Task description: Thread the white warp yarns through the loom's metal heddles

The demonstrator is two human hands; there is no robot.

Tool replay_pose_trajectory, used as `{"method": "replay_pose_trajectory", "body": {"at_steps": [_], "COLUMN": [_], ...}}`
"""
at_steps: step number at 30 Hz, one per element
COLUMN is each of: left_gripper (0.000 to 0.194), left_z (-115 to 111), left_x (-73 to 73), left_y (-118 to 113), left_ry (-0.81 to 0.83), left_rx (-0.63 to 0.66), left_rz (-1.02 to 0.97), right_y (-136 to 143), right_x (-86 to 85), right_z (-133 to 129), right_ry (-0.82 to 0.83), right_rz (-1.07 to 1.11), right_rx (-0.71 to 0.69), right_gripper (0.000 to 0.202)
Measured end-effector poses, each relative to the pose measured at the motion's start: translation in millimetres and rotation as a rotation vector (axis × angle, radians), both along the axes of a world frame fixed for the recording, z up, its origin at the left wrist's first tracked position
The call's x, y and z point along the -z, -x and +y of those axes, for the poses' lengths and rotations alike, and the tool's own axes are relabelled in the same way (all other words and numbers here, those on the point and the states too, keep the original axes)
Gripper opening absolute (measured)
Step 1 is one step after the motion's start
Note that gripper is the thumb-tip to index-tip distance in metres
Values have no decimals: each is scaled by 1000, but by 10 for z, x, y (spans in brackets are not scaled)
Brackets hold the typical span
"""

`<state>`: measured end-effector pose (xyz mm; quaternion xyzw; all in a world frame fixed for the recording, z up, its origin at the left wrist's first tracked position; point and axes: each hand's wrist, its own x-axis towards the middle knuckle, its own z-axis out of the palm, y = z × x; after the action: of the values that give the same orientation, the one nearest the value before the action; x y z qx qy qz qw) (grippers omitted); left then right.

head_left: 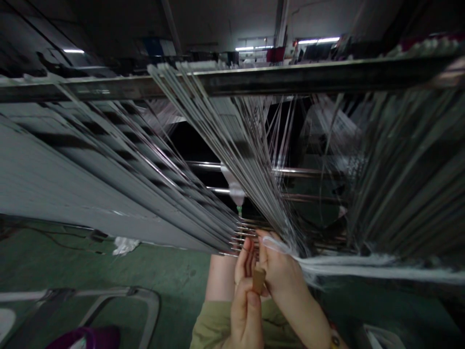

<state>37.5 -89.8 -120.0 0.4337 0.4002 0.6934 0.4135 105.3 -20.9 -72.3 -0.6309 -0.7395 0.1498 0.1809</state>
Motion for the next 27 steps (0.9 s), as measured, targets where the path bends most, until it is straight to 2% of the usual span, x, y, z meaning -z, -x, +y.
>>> {"method": "replay_pose_trajectory", "body": {"at_steps": [3, 7, 12, 17, 23, 27], "left_gripper": [37, 38, 37, 34, 28, 24], "left_z": [-12, -9, 14, 25, -52, -144], "left_x": [83, 123, 109, 173, 247, 347], "left_y": [-16, 16, 144, 285, 376, 435], "left_ry": [-94, -107, -152, -216, -116, -77], "left_rx": [-86, -132, -126, -167, -287, -337], "left_rz": [-33, -91, -129, -84, -55, 19], "right_y": [-13, -28, -27, -51, -87, -92], "right_x": [75, 121, 85, 27, -22, -28], "right_z": [-1, -2, -5, -56, -122, -128], "right_ry": [-69, -123, -106, -111, -48, -54], "right_rz": [-33, -33, -35, 0, 71, 64], "right_rx": [-15, -21, -13, -24, -19, -23], "right_gripper": [36, 37, 38, 39, 39, 39]}}
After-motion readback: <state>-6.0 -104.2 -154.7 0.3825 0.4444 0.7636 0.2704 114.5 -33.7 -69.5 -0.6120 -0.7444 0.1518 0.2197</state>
